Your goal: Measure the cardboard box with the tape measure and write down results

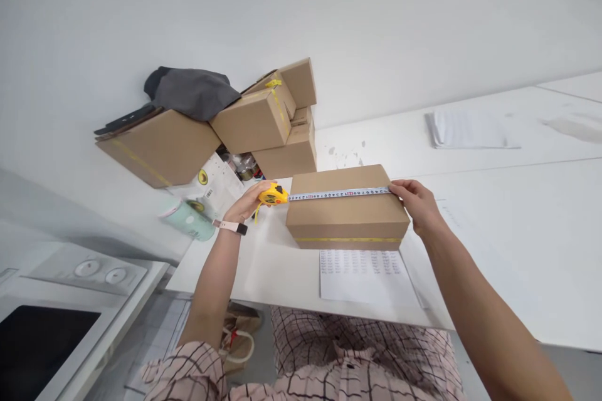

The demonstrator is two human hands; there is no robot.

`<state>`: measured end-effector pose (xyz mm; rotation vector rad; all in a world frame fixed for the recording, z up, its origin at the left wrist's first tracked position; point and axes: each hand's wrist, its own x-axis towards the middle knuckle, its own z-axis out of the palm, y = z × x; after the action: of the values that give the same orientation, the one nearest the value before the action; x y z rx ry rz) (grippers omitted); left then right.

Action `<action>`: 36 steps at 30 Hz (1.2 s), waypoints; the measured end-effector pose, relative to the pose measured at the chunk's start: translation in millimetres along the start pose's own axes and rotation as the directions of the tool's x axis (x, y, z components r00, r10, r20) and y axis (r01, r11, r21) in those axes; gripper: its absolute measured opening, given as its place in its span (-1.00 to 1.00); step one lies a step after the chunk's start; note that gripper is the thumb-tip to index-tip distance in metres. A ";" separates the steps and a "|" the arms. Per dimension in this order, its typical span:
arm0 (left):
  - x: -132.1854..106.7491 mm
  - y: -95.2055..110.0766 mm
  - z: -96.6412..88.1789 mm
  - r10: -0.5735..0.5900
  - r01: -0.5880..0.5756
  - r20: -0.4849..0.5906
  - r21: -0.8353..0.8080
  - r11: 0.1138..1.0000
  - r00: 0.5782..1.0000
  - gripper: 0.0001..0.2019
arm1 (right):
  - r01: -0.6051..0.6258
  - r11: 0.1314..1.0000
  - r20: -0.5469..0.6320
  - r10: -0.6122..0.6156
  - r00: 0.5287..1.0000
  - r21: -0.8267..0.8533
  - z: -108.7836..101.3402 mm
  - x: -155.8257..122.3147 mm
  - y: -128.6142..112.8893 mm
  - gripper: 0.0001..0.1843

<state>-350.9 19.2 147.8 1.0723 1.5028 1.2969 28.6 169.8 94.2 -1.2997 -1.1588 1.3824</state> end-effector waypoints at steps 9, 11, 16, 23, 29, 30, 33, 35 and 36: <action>6.1 -3.3 2.0 -0.029 0.027 0.048 0.053 0.998 0.998 -0.62 | 0.044 0.985 -0.068 -0.056 0.996 -0.168 -2.6 -5.7 2.1 -0.69; 4.6 -0.4 2.8 -0.026 0.024 0.039 0.061 0.998 0.999 -0.63 | 0.062 0.971 -0.058 -0.077 0.995 -0.230 -5.7 -4.5 3.8 -0.65; -29.2 26.2 16.6 0.033 -0.035 0.036 0.060 0.998 0.999 -0.51 | 0.169 0.953 -0.035 -0.184 0.982 -0.251 -13.4 -3.1 -11.4 -0.72; -131.7 -1.1 139.0 -0.102 0.235 0.539 -0.184 0.954 0.836 -0.35 | 0.470 0.843 0.345 -0.374 0.861 -0.260 18.4 -2.5 -65.4 -0.69; -118.4 -27.0 203.8 -0.021 0.227 0.336 -0.588 0.776 0.942 -0.39 | 0.475 0.738 0.492 -0.222 0.842 -0.480 77.5 47.1 -71.0 -0.73; -111.8 -25.4 204.2 -0.023 0.218 0.316 -0.598 0.772 0.948 -0.39 | 0.464 0.732 0.477 -0.216 0.852 -0.499 83.1 55.1 -68.6 -0.73; -100.6 -21.7 202.8 -0.056 0.231 0.303 -0.580 0.781 0.951 -0.40 | 0.459 0.710 0.468 -0.204 0.860 -0.534 90.0 69.4 -61.2 -0.75; -101.0 -22.7 205.2 -0.070 0.241 0.301 -0.582 0.776 0.951 -0.40 | 0.468 0.700 0.481 -0.200 0.854 -0.540 88.7 71.7 -57.2 -0.77; -102.7 -24.0 207.5 -0.068 0.241 0.299 -0.590 0.770 0.952 -0.40 | 0.473 0.697 0.489 -0.199 0.849 -0.538 87.2 71.7 -55.5 -0.79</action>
<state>-125.9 -28.4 111.7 0.6274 0.8352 1.3331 -62.3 244.9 137.9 -1.1637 -2.1929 1.0015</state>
